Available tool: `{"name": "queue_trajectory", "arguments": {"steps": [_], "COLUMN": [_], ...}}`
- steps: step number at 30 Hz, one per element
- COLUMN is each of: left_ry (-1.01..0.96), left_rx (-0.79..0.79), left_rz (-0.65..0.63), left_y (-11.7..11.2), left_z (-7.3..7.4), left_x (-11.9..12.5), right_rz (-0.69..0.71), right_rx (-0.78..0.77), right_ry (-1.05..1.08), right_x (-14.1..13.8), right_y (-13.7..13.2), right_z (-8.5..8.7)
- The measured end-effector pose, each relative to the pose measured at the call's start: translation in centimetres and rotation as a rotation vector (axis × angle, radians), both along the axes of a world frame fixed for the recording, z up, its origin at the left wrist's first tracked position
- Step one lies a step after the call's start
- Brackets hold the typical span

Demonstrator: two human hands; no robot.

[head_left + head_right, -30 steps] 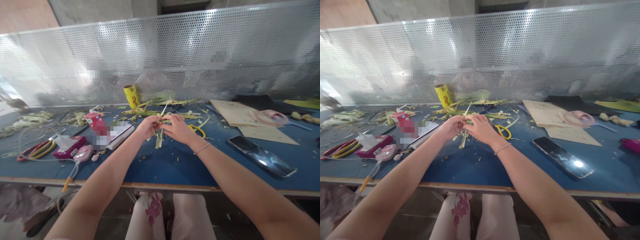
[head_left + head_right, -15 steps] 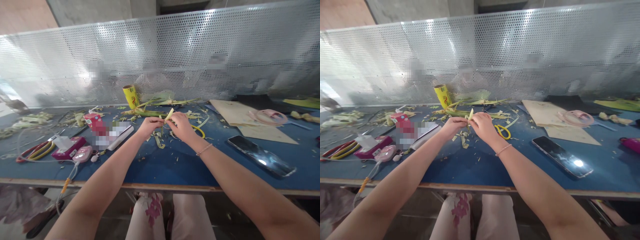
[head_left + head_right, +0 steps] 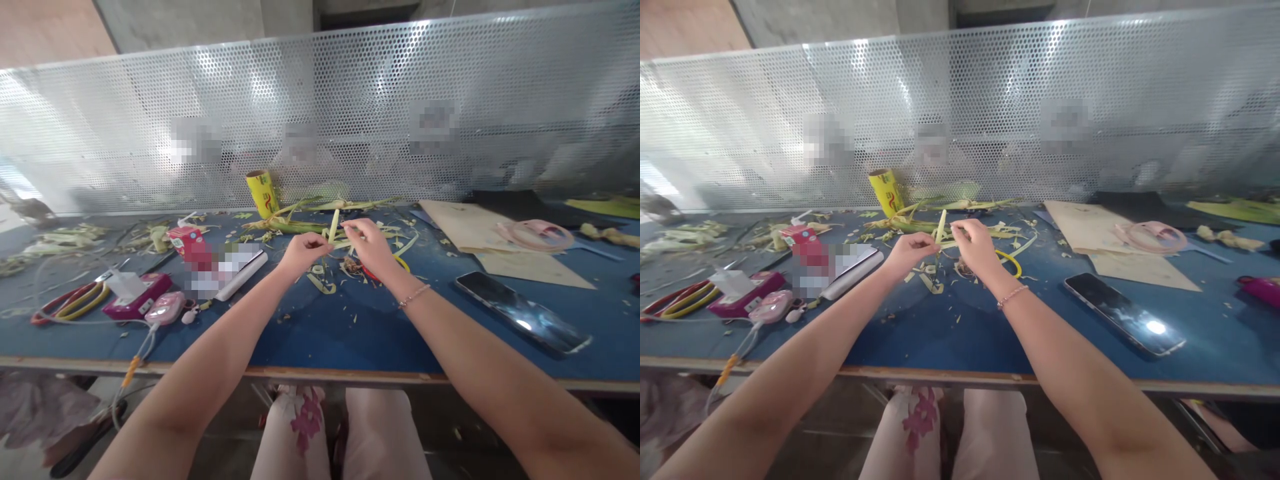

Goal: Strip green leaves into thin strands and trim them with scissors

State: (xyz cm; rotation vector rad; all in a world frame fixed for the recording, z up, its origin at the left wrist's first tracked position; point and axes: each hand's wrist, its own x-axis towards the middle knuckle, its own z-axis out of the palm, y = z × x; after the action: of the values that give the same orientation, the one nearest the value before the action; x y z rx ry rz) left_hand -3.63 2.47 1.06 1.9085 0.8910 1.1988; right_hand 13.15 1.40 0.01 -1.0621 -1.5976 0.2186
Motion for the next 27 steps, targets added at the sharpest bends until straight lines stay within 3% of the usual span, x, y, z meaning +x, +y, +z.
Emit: {"name": "queue_trajectory", "arguments": {"steps": [2,7,9,13,17,23,27], "left_ry": [-0.034,-0.018,0.007,0.130,0.319,0.370,0.311], "left_rx": [0.005,0.012,0.003,0.014,0.151,0.262,0.212], "left_rz": [-0.018,-0.020,0.004,0.089,0.186,0.126,0.054], "left_y": [0.1,0.3,0.4,0.3,-0.3,-1.0,-1.1], "left_z": [0.0,0.1,0.0,-0.1,0.0,0.1,-0.1], "left_x": [-0.1,-0.2,-0.3,-0.2,0.0,0.5,0.7], "right_rz": [0.040,0.183,0.177,0.239,0.279,0.190,0.202], "right_rx": [-0.064,-0.413,-0.446,-0.395,-0.345,-0.088,-0.062], "right_ry": [-0.006,0.067,0.068,0.089,0.057,-0.110,-0.201], "right_x": [0.6,1.5,1.6,1.5,0.8,-0.3,-0.4], "right_y": [0.2,0.6,0.5,-0.3,-1.4,-2.0,-1.7], "right_z": [0.1,-0.1,0.0,0.7,1.3,1.2,1.1]}}
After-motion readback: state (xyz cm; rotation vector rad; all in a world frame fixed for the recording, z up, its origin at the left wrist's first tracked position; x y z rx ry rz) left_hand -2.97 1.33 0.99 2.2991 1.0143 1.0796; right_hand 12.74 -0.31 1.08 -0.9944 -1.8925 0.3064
